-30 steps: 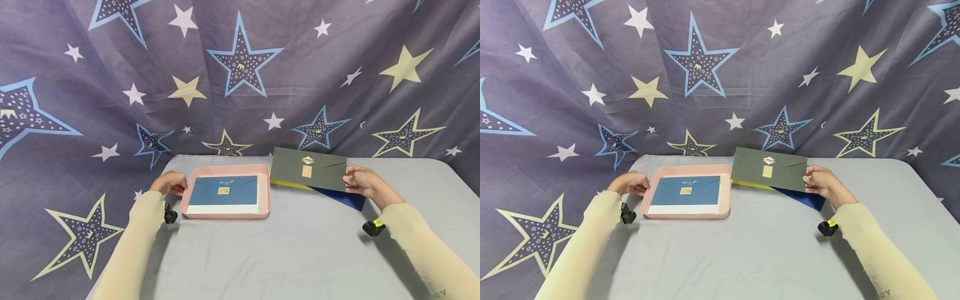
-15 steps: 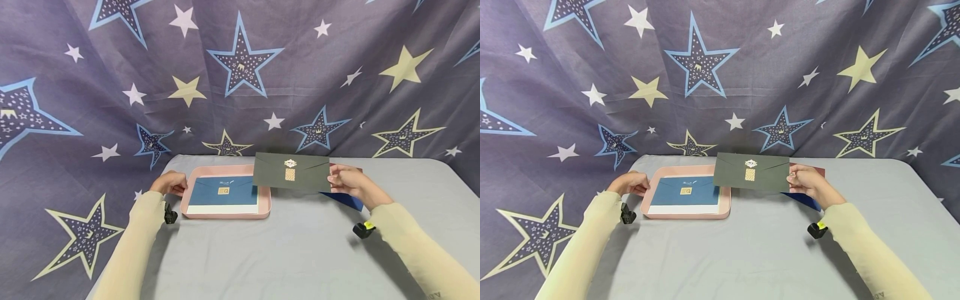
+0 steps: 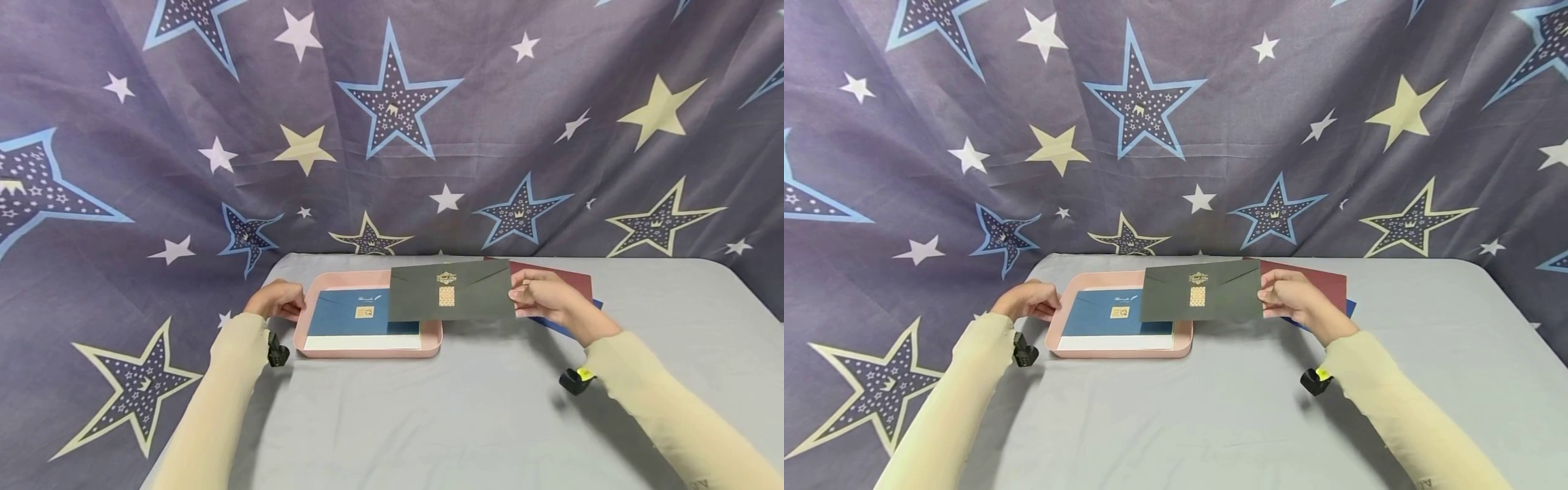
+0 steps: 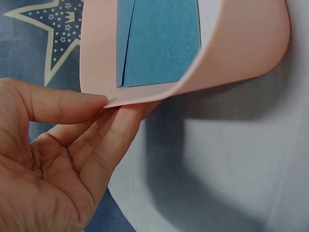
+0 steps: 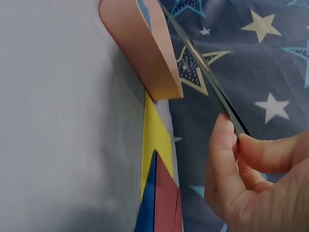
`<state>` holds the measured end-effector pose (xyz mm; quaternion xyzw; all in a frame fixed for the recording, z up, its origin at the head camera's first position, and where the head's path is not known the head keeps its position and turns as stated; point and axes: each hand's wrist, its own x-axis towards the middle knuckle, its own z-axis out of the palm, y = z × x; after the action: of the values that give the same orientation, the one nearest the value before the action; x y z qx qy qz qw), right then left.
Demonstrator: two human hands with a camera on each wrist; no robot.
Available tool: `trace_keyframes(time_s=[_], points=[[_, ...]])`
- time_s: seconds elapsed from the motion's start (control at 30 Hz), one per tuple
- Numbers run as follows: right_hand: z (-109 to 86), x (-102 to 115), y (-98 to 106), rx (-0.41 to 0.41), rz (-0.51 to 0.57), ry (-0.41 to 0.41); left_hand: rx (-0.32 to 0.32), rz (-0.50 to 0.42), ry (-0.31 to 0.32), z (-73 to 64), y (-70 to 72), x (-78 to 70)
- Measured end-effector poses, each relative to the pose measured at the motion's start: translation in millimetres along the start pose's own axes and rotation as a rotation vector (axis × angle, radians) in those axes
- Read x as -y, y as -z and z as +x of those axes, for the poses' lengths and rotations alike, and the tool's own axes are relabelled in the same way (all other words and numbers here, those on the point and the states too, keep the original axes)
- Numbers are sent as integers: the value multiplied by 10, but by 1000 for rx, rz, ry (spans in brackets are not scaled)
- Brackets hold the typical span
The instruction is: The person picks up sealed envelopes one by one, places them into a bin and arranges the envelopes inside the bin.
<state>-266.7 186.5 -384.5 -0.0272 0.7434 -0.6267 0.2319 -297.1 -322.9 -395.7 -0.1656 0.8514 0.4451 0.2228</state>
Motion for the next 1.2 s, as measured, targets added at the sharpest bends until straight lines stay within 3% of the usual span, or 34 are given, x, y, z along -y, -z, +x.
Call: trace_keyframes(time_s=[0.47, 1.2], points=[[56, 104, -279, 18, 32, 7, -6, 4, -5, 24, -6, 24], [108, 188, -429, 0, 67, -25, -12, 14, -8, -15, -2, -3]])
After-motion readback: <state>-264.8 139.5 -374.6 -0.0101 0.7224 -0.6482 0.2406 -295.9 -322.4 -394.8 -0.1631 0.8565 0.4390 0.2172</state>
